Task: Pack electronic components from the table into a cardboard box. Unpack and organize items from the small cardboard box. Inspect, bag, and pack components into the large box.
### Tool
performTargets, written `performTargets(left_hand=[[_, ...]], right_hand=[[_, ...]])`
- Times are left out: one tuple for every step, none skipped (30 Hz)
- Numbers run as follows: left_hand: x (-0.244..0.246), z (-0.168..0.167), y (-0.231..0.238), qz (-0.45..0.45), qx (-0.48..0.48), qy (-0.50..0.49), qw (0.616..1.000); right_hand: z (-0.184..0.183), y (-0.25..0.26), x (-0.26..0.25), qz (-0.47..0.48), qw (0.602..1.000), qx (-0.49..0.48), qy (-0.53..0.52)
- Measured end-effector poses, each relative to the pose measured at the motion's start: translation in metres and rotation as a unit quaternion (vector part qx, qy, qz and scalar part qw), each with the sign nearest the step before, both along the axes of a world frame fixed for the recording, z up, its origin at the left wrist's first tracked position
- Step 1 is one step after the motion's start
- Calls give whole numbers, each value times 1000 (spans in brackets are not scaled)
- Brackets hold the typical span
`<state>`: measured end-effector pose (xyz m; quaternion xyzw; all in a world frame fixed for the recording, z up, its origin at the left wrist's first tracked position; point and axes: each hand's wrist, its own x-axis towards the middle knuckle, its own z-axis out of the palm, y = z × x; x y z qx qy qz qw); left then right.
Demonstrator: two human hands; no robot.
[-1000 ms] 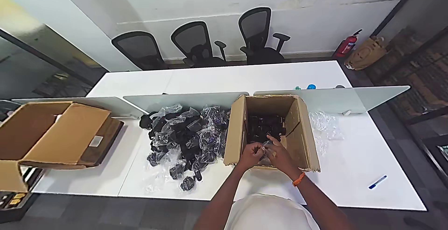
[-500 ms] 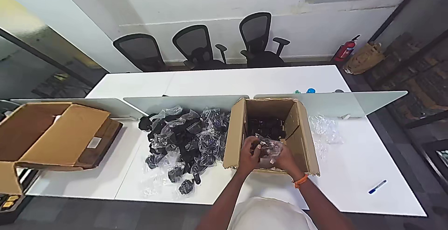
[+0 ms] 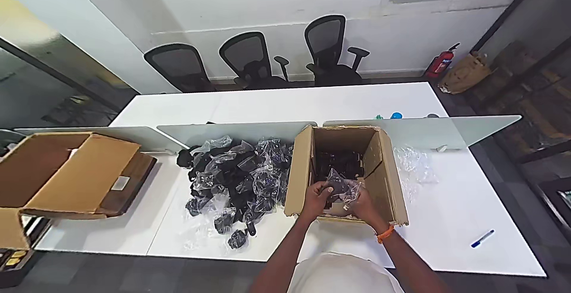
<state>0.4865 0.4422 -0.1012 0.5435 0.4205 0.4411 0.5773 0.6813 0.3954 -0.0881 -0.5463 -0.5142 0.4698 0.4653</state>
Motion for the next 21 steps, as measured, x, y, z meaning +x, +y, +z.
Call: performTargets(left_hand=[[0,0,-1,6,6,-1,1000],[-1,0,-2,7,12,-4,1000],[-2,1,-3,-3,18,-10,1000],[-3,3,-3,-28,17,-23,999],[-6,5,-3,-61,8,-36,997],[-7,6,-3,-88,-8,-48,995],[-6,6,-3,-100,-22,-52,993],[-5,6,-3,-95,-30,-50,994],[-3,6,-4,-82,-33,-46,995],[-2,5,-4,-68,-32,-43,996],[-1,3,-4,-57,-27,-40,997],[-1,1,-3,-47,-17,-38,998],[-1,-1,-3,-39,-7,-33,999],[-1,-3,-4,-33,2,-29,999],[-1,-3,-4,-29,8,-26,999],[-1,-3,-4,-32,13,-27,999],[-1,-2,-4,-43,16,-33,998],[-1,-1,-4,-62,18,-44,997],[-3,0,-4,-88,17,-56,994],[-4,2,-3,-115,16,-60,991],[-5,2,-3,-136,19,-56,989]], right_hand=[[0,0,0,-12,1000,1,-8],[0,-1,1,-25,1000,4,-11],[0,-2,3,-35,999,11,-11],[-1,-3,5,-48,999,18,-1],[-2,-3,6,-62,998,23,16],[-3,-3,7,-70,997,21,38],[-3,-3,7,-75,996,13,53],[-3,-3,8,-74,995,5,62],[-2,-3,8,-69,996,-1,63],[-3,-3,8,-62,996,-5,67],[-3,-2,8,-56,996,-8,73],[-4,-2,8,-51,996,-10,76],[-5,-2,8,-47,996,-12,76],[-5,-2,7,-43,996,-14,73],[-5,-3,7,-40,997,-15,67],[-5,-3,8,-38,997,-15,61],[-4,-4,8,-38,997,-12,60],[-4,-5,7,-40,997,-7,63],[-2,-6,6,-40,997,-2,62],[-2,-7,5,-38,998,8,56],[-4,-8,4,-33,998,23,45]])
